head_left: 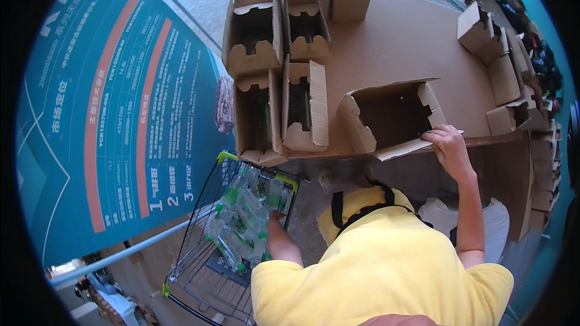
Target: The person places plastic bottles from a shopping cart into cardboard boxes one by one, then closes the box flaps.
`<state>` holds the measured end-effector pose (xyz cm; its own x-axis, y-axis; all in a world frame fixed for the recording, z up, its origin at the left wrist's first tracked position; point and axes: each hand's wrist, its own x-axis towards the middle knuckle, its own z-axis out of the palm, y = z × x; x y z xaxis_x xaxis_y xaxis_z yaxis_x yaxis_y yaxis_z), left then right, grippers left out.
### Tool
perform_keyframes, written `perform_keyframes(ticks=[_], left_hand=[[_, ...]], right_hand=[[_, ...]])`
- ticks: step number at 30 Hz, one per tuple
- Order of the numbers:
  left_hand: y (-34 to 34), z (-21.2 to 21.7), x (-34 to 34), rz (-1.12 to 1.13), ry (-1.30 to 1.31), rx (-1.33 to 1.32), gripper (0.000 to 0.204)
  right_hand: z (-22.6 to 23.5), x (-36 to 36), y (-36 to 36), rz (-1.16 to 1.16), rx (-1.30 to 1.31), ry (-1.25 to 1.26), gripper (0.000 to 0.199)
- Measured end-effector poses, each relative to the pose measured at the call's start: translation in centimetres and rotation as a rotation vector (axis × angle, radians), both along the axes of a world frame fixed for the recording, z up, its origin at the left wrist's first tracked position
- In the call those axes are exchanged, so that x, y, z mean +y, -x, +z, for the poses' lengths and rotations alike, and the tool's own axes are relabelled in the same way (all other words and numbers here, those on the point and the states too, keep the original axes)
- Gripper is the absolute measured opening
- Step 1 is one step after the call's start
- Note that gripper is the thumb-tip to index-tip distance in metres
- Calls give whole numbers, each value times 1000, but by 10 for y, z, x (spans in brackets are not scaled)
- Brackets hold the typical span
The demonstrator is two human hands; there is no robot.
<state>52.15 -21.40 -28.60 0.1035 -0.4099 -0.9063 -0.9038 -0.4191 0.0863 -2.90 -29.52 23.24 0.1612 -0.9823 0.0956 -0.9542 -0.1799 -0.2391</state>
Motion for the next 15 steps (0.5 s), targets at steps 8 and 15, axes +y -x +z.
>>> perform_keyframes(ticks=[8, 15], left_hand=[[-9, 43, 12, -149, -37, -32, 54], [31, 99, -6, -304, -110, -255, 54]], right_hand=[[10, -3, -7, 31, 204, -64, 22], [16, -24, -1, 78, 435, -179, 20]])
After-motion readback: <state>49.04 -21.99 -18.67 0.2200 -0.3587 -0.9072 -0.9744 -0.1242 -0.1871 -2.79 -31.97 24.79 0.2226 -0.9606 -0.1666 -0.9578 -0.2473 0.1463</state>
